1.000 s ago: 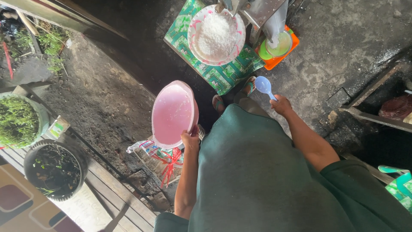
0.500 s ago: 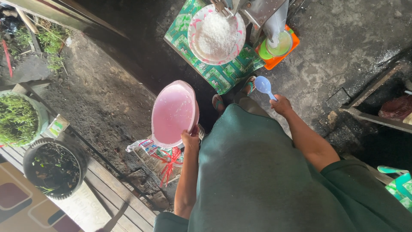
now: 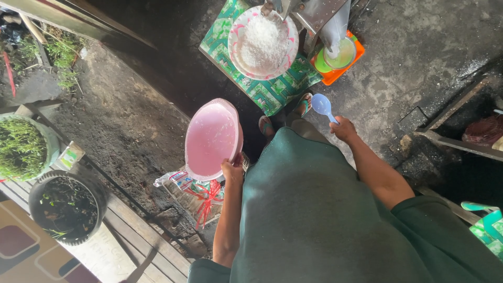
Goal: The person pours a white granular substance from a pink basin into a metal grinding machine using a blue scoop. They then collect the processed material into a patterned bowl and mix it with water using the scoop.
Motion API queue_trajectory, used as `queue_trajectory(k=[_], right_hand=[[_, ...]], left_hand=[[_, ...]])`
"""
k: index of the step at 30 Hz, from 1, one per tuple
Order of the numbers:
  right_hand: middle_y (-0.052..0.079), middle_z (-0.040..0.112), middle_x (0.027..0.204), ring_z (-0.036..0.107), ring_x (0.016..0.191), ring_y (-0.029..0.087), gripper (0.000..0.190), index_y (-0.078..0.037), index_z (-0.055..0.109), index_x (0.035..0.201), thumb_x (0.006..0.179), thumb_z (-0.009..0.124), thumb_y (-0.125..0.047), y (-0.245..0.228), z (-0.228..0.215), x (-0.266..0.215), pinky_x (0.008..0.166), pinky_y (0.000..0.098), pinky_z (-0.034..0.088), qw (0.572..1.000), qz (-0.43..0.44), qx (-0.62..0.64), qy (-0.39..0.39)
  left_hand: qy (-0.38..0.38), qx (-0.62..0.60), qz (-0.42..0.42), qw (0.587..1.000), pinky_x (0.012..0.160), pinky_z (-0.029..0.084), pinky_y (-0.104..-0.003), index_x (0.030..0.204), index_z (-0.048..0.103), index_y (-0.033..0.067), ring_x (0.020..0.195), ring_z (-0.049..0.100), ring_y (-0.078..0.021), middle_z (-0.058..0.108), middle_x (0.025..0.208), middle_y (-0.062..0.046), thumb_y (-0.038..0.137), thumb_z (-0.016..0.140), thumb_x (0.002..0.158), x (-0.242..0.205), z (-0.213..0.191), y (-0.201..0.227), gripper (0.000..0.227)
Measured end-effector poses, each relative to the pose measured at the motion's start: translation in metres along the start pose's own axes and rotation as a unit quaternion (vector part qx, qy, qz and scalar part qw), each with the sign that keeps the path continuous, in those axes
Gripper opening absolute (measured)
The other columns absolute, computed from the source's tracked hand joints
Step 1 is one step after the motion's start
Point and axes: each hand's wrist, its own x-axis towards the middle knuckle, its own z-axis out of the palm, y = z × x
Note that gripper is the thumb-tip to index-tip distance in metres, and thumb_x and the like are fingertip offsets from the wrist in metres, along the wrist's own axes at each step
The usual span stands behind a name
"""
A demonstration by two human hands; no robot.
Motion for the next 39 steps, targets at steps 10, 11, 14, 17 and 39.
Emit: queue_trajectory(k=[10,11,14,17,39], right_hand=[[0.007,0.074,0.078,0.071,0.089,0.036,0.028,-0.015,0.069,0.088,0.086,0.058,-0.04,-0.011,-0.005,-0.009,0.085,0.0455,0.052,1.0,-0.004,0.007,0.006],[0.009,0.074,0.079,0.07,0.089,0.037,0.028,-0.015,0.069,0.088,0.086,0.057,-0.039,-0.016,-0.008,-0.014,0.085,0.0461,0.052,1.0,-0.003,0.012,0.003],[0.008,0.074,0.079,0.071,0.089,0.035,0.028,-0.014,0.068,0.087,0.085,0.057,-0.04,-0.007,-0.004,-0.004,0.083,0.0452,0.052,1.0,-0.004,0.006,0.006],[0.011,0.073,0.081,0.07,0.089,0.036,0.031,-0.01,0.068,0.092,0.086,0.056,-0.038,-0.018,-0.008,-0.015,0.083,0.0461,0.051,1.0,0.0,0.017,0.01],[0.01,0.074,0.08,0.07,0.09,0.038,0.026,-0.015,0.068,0.082,0.085,0.055,-0.037,-0.013,-0.003,-0.008,0.083,0.0464,0.052,1.0,0.009,-0.006,0.005]], left_hand=[[-0.001,-0.007,-0.001,1.0,0.092,0.058,-0.062,0.137,0.023,0.0179,0.091,0.069,-0.0516,0.046,0.117,-0.035,0.015,0.044,0.096,0.002,0.002,-0.001,0.046],[0.0,-0.006,-0.001,1.0,0.092,0.058,-0.062,0.136,0.024,0.0185,0.09,0.07,-0.0511,0.046,0.117,-0.035,0.015,0.044,0.095,0.003,0.003,-0.001,0.045],[-0.007,-0.002,-0.006,1.0,0.092,0.058,-0.061,0.137,0.024,0.0212,0.091,0.07,-0.0508,0.047,0.116,-0.033,0.015,0.044,0.096,-0.002,0.005,-0.001,0.046],[0.0,-0.002,0.003,1.0,0.091,0.058,-0.062,0.135,0.022,0.0168,0.09,0.07,-0.0506,0.048,0.116,-0.035,0.015,0.045,0.095,0.002,0.004,-0.003,0.046],[-0.005,-0.009,-0.011,1.0,0.093,0.056,-0.063,0.143,0.02,0.0237,0.092,0.069,-0.0518,0.045,0.118,-0.034,0.016,0.045,0.096,0.003,0.005,-0.002,0.053]])
